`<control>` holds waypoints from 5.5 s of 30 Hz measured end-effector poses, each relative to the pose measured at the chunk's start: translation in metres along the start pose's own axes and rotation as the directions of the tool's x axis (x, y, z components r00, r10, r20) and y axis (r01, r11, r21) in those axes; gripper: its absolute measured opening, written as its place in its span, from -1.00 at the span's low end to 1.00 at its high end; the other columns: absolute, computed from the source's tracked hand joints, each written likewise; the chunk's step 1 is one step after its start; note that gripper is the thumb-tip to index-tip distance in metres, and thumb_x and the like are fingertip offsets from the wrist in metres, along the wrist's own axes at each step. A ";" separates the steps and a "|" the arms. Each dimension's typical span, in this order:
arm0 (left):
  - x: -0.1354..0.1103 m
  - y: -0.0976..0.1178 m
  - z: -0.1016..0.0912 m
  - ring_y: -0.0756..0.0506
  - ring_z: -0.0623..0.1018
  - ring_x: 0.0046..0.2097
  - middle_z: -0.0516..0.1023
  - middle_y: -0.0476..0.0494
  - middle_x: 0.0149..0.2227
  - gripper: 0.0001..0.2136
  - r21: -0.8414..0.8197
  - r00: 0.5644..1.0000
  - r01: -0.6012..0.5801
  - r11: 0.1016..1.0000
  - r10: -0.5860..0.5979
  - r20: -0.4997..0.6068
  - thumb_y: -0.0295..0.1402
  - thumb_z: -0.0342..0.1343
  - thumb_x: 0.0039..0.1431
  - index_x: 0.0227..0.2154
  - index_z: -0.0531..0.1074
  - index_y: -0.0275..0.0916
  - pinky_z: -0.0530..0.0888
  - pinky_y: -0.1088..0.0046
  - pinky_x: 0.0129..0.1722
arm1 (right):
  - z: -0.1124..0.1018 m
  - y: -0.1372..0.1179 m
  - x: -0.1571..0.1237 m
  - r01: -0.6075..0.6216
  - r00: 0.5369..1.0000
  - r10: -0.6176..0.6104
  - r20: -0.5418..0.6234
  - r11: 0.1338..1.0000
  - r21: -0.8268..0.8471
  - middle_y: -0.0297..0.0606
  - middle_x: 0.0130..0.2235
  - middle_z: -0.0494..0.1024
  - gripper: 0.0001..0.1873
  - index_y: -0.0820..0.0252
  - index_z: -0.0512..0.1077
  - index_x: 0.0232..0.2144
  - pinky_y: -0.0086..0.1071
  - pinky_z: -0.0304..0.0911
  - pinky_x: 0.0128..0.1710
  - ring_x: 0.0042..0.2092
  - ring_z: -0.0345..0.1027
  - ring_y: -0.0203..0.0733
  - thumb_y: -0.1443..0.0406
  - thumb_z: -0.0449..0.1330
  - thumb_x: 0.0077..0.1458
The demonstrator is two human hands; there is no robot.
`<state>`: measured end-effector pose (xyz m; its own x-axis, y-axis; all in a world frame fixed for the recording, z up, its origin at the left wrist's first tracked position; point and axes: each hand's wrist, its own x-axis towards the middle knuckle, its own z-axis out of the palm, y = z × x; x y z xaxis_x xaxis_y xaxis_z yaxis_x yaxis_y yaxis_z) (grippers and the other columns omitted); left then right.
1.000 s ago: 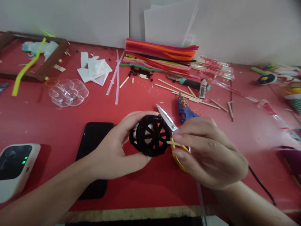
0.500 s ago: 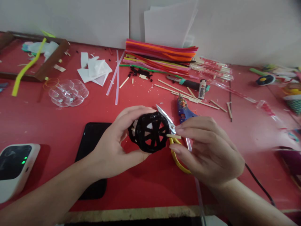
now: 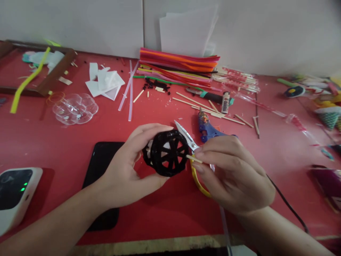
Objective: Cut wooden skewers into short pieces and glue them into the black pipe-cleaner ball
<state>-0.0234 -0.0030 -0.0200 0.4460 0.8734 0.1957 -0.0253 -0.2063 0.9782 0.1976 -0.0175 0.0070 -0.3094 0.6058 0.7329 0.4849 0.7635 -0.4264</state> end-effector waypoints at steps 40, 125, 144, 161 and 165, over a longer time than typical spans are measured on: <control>-0.004 0.002 0.000 -0.28 0.49 0.15 0.41 -0.13 0.20 -0.31 -0.068 0.994 0.106 0.992 -0.103 0.048 -0.49 0.29 0.03 0.22 0.25 0.05 0.40 0.05 0.23 | -0.003 -0.004 -0.002 0.012 1.000 -0.012 -0.004 0.999 0.039 -0.23 -0.29 0.59 -0.73 0.18 0.50 -0.20 -0.19 0.43 -0.31 -0.28 0.47 -0.18 0.54 0.27 0.05; -0.003 0.001 0.001 -0.30 0.43 0.20 0.32 -0.12 0.24 -0.34 -0.071 0.993 0.107 0.992 -0.103 0.060 -0.49 0.24 0.05 0.22 0.23 0.05 0.44 0.03 0.19 | -0.001 -0.001 -0.009 -0.123 0.990 0.122 0.078 0.992 0.017 -0.13 -0.12 0.51 -0.53 0.19 0.41 0.04 -0.12 0.40 -0.10 -0.09 0.42 -0.04 0.40 0.33 0.05; 0.001 0.002 0.004 -0.24 0.48 0.15 0.34 -0.24 0.24 -0.40 -0.106 0.988 0.118 0.987 -0.106 0.113 -0.55 0.24 0.08 0.18 0.25 -0.08 0.50 0.18 0.12 | -0.002 -0.004 -0.003 -0.036 0.999 0.037 0.019 0.997 -0.067 -0.24 -0.23 0.46 -0.76 0.13 0.49 -0.27 -0.16 0.39 -0.19 -0.20 0.39 -0.15 0.47 0.33 -0.01; 0.000 -0.001 0.004 -0.22 0.48 0.13 0.33 -0.19 0.23 -0.38 -0.103 0.991 0.117 0.988 -0.109 0.078 -0.56 0.23 0.08 0.19 0.26 -0.01 0.53 0.23 0.09 | -0.003 -0.004 -0.004 -0.071 0.996 0.072 0.047 0.997 -0.016 -0.23 -0.21 0.45 -0.69 0.11 0.48 -0.16 -0.14 0.38 -0.20 -0.19 0.39 -0.11 0.45 0.32 0.00; 0.001 0.000 0.005 -0.22 0.47 0.14 0.32 -0.18 0.22 -0.36 -0.074 0.994 0.099 0.992 -0.095 0.063 -0.57 0.23 0.07 0.20 0.26 -0.01 0.51 0.24 0.10 | -0.002 -0.004 -0.006 -0.072 0.997 0.073 0.008 0.995 -0.064 -0.22 -0.21 0.46 -0.71 0.13 0.50 -0.21 -0.13 0.37 -0.19 -0.19 0.38 -0.11 0.42 0.37 -0.03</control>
<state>-0.0191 -0.0044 -0.0202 0.5019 0.8594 0.0974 -0.0474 -0.0851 0.9952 0.1994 -0.0243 0.0057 -0.2799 0.6616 0.6956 0.5573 0.7020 -0.4434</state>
